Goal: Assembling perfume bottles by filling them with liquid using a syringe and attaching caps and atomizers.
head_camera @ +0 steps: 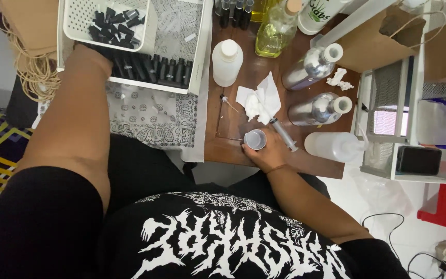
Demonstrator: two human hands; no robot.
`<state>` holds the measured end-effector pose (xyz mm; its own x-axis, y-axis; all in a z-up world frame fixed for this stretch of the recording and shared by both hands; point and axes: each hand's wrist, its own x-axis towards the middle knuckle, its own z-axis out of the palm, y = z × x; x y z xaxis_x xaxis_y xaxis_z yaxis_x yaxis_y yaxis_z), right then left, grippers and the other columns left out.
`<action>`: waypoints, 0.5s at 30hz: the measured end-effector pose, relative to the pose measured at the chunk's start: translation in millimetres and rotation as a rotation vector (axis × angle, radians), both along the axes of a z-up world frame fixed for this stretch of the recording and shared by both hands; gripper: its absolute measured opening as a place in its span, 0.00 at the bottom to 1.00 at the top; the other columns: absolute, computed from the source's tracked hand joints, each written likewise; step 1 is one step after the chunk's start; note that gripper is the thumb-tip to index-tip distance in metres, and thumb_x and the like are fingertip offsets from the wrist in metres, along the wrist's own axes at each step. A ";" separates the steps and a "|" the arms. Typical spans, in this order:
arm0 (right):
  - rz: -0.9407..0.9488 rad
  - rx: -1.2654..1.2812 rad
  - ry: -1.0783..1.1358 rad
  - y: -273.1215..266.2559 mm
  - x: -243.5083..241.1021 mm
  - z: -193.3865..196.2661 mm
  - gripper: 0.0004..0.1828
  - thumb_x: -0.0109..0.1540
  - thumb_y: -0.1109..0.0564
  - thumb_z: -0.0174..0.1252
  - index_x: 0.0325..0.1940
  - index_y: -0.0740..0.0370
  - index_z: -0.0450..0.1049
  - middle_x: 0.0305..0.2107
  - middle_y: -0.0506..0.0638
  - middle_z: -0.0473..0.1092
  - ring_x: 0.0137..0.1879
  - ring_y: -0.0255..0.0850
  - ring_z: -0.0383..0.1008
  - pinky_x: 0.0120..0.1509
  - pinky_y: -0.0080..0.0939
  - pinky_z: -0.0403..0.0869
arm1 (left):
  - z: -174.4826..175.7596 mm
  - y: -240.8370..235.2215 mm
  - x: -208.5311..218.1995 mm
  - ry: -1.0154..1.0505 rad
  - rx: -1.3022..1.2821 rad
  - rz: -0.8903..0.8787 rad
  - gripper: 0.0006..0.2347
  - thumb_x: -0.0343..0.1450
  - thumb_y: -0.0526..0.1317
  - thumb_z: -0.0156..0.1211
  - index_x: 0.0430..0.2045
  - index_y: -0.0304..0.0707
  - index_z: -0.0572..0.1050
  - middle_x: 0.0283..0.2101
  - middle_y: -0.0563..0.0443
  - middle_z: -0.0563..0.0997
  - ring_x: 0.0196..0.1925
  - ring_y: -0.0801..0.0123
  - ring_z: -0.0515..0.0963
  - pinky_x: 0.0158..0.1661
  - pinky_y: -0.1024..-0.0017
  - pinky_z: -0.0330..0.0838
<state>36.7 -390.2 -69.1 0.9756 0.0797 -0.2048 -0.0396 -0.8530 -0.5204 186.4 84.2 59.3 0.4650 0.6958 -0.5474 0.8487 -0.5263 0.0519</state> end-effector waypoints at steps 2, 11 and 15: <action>0.075 0.081 -0.097 -1.1 1.5 -0.2 0.28 0.48 0.38 0.72 0.46 0.51 0.75 0.42 0.48 0.76 0.51 0.51 0.76 0.55 0.51 0.71 | -7.1 4.7 3.3 0.019 0.017 -0.028 0.31 0.70 0.40 0.60 0.68 0.36 0.53 0.64 0.36 0.69 0.65 0.38 0.68 0.61 0.47 0.63; 0.049 0.018 -0.038 1.3 1.3 6.1 0.27 0.49 0.35 0.70 0.46 0.47 0.76 0.42 0.46 0.76 0.53 0.50 0.75 0.54 0.52 0.71 | 3.0 -0.4 7.6 0.231 -0.031 -0.072 0.40 0.74 0.30 0.53 0.74 0.45 0.28 0.80 0.49 0.46 0.79 0.48 0.51 0.73 0.51 0.45; 0.047 0.100 -0.051 4.9 3.0 22.3 0.23 0.48 0.38 0.72 0.41 0.48 0.77 0.39 0.44 0.77 0.49 0.48 0.76 0.50 0.49 0.71 | -27.1 16.3 16.4 0.402 0.067 -0.413 0.35 0.73 0.34 0.56 0.75 0.36 0.42 0.76 0.42 0.46 0.77 0.48 0.51 0.71 0.53 0.54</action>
